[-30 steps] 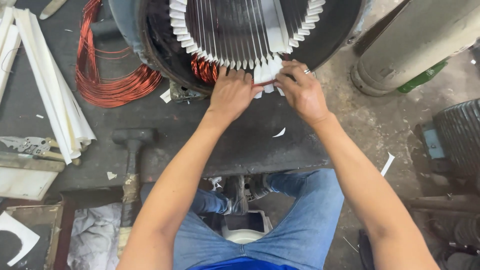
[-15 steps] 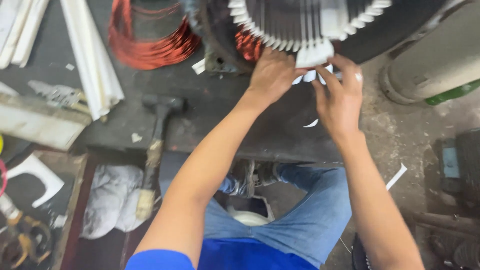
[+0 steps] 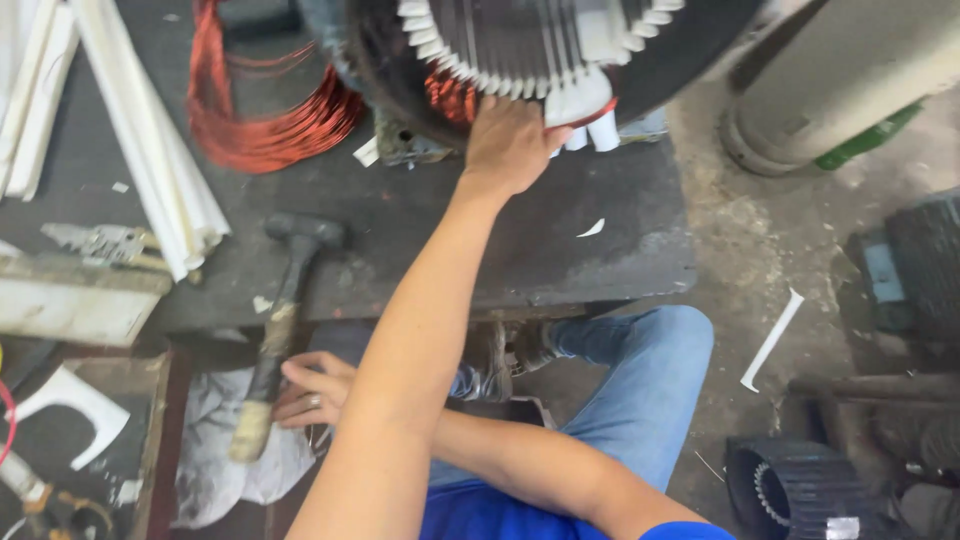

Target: Performing final winding adjustments on an electric motor stator by seating copper coils into slots using a mallet and wedge.

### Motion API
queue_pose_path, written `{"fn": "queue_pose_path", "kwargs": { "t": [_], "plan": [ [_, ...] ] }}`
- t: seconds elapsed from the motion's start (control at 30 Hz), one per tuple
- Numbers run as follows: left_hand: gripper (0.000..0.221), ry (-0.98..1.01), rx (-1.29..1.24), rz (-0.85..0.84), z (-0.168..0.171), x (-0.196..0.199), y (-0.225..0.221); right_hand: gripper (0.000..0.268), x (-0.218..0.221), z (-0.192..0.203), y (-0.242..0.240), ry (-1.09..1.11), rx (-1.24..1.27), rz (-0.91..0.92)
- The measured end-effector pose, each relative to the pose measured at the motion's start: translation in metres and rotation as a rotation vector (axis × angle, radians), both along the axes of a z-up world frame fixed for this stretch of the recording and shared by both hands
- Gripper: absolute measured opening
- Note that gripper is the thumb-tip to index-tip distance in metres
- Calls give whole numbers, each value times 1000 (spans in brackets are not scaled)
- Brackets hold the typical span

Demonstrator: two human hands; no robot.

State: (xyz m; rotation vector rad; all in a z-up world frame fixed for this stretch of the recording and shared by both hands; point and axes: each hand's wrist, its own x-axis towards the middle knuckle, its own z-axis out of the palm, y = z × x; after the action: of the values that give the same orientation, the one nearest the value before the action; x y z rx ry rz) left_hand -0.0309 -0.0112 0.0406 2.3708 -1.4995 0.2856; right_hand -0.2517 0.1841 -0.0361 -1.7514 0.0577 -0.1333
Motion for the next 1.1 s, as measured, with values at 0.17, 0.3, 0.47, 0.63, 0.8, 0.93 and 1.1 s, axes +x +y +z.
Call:
{"fn": "queue_pose_path", "kwargs": {
  "t": [0.17, 0.3, 0.47, 0.63, 0.8, 0.93, 1.1],
  "plan": [
    [84, 17, 288, 60, 29, -8, -4, 18, 0, -9, -1, 97, 115, 0],
    [37, 62, 528, -8, 60, -20, 4, 20, 1, -11, 1, 162, 208, 34],
    [58, -34, 428, -56, 19, -1, 1, 24, 9, -12, -7, 234, 321, 92],
    [84, 87, 313, -53, 19, 6, 3, 33, -79, 22, -74, 381, 203, 233],
    [82, 17, 211, 6, 5, -2, 0, 30, -187, 62, -142, 484, 155, -46],
    [76, -227, -47, 49, -24, 0, -8, 52, -184, 118, -203, 435, -464, -406],
    [70, -329, -226, 51, -32, 2, -8, 71, -137, 179, -245, -14, -765, -575]
  ]
}}
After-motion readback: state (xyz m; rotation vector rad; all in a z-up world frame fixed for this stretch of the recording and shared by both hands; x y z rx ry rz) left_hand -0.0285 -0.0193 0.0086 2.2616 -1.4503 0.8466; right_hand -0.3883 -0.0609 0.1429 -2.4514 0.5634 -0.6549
